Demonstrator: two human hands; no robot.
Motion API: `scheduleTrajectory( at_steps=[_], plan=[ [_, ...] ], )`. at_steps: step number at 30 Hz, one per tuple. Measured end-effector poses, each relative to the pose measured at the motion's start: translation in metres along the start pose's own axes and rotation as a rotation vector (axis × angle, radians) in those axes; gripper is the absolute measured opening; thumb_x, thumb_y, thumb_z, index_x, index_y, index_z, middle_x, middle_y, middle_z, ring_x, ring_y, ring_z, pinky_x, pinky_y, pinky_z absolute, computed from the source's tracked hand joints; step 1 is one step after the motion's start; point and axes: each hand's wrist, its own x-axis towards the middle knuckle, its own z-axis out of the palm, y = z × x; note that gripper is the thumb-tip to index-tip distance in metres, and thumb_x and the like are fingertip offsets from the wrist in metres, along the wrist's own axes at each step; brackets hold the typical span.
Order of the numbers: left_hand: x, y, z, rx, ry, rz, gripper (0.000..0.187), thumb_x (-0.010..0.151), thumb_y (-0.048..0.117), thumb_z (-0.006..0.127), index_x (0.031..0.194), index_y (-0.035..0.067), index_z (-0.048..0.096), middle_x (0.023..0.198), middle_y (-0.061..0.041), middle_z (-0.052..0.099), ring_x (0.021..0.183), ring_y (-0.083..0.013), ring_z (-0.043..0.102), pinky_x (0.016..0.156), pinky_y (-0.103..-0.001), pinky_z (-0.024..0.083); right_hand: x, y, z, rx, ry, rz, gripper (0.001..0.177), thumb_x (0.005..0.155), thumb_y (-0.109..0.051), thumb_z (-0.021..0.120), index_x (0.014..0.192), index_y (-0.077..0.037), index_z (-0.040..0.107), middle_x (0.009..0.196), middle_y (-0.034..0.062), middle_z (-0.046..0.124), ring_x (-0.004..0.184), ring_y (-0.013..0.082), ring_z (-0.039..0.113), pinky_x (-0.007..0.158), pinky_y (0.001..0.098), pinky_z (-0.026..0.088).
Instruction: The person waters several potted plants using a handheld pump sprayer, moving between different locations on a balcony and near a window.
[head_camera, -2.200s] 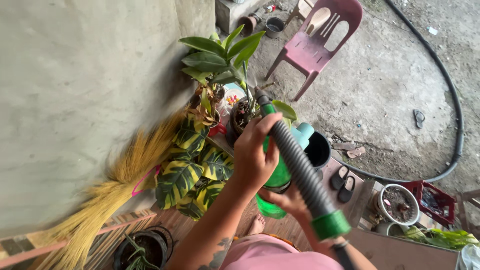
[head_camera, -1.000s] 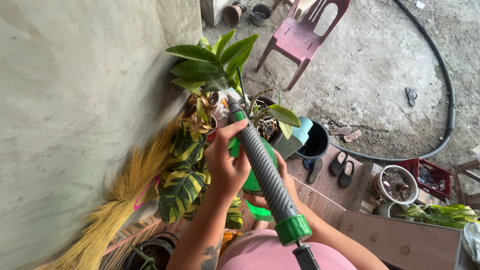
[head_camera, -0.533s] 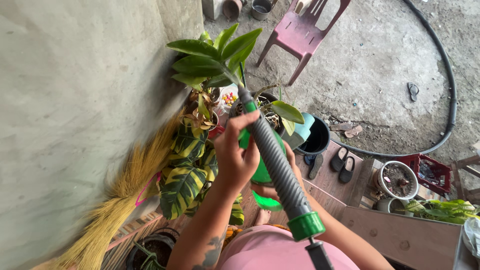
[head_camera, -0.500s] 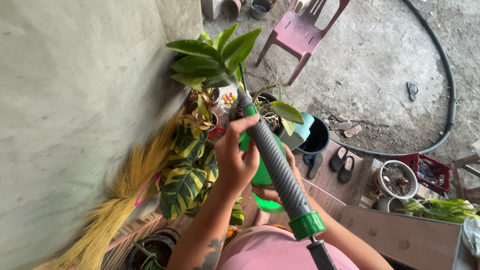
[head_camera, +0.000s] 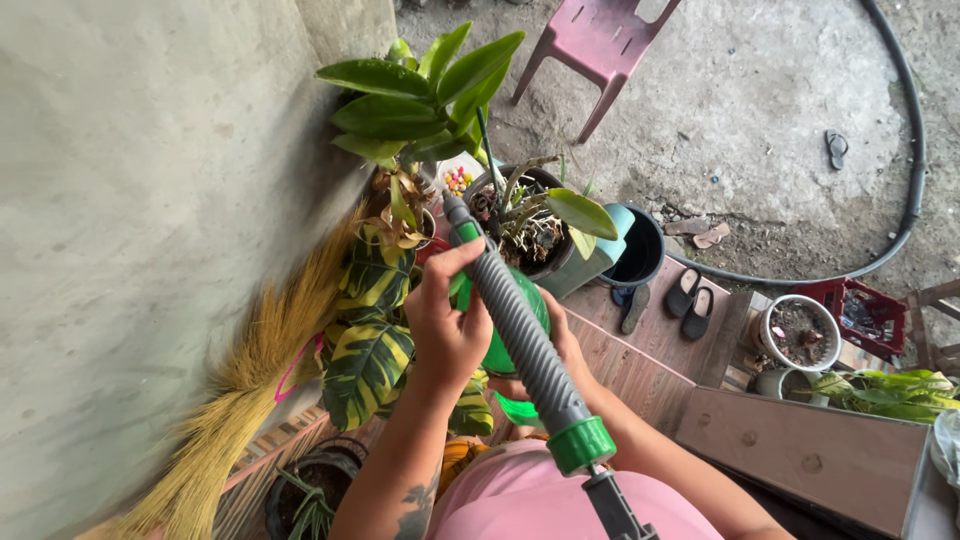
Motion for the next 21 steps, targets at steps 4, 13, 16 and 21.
scheduleTrajectory(
  at_steps=[4, 13, 16, 21],
  plan=[
    [0.001, 0.000, 0.003, 0.004, -0.006, 0.021, 0.032, 0.096, -0.003, 0.066, 0.127, 0.005, 0.058, 0.111, -0.012, 0.073, 0.097, -0.0248, 0.077, 0.086, -0.033, 0.061, 0.000, 0.005, 0.001, 0.087, 0.012, 0.024, 0.133, 0.060, -0.039, 0.099, 0.160, -0.003, 0.019, 0.149, 0.0169, 0.048, 0.137, 0.0270, 0.052, 0.115, 0.0425, 0.042],
    [-0.025, -0.022, 0.031, 0.003, -0.081, -0.070, 0.038, 0.091, -0.006, 0.066, 0.126, 0.008, 0.059, 0.112, -0.015, 0.074, 0.102, -0.0337, 0.075, 0.088, -0.038, 0.059, -0.028, 0.048, -0.002, 0.061, 0.031, 0.135, 0.134, 0.056, -0.040, 0.097, 0.159, -0.002, 0.021, 0.152, 0.0164, 0.044, 0.142, 0.0296, 0.046, 0.121, 0.0449, 0.034],
    [-0.031, -0.032, 0.037, 0.001, -0.101, -0.128, 0.037, 0.091, -0.006, 0.066, 0.125, 0.008, 0.059, 0.110, -0.015, 0.074, 0.101, -0.0324, 0.076, 0.086, -0.037, 0.060, -0.033, 0.054, 0.003, 0.257, 0.057, 0.213, 0.133, 0.057, -0.042, 0.098, 0.159, -0.003, 0.021, 0.149, 0.0159, 0.047, 0.138, 0.0288, 0.050, 0.118, 0.0443, 0.039],
    [-0.030, -0.039, 0.039, 0.029, -0.094, -0.166, 0.034, 0.092, -0.003, 0.068, 0.124, 0.007, 0.061, 0.108, -0.014, 0.075, 0.097, -0.0280, 0.078, 0.083, -0.035, 0.060, -0.022, 0.060, -0.003, 0.178, -0.014, 0.200, 0.133, 0.060, -0.042, 0.097, 0.160, -0.002, 0.019, 0.152, 0.0159, 0.046, 0.142, 0.0283, 0.048, 0.119, 0.0438, 0.037]
  ],
)
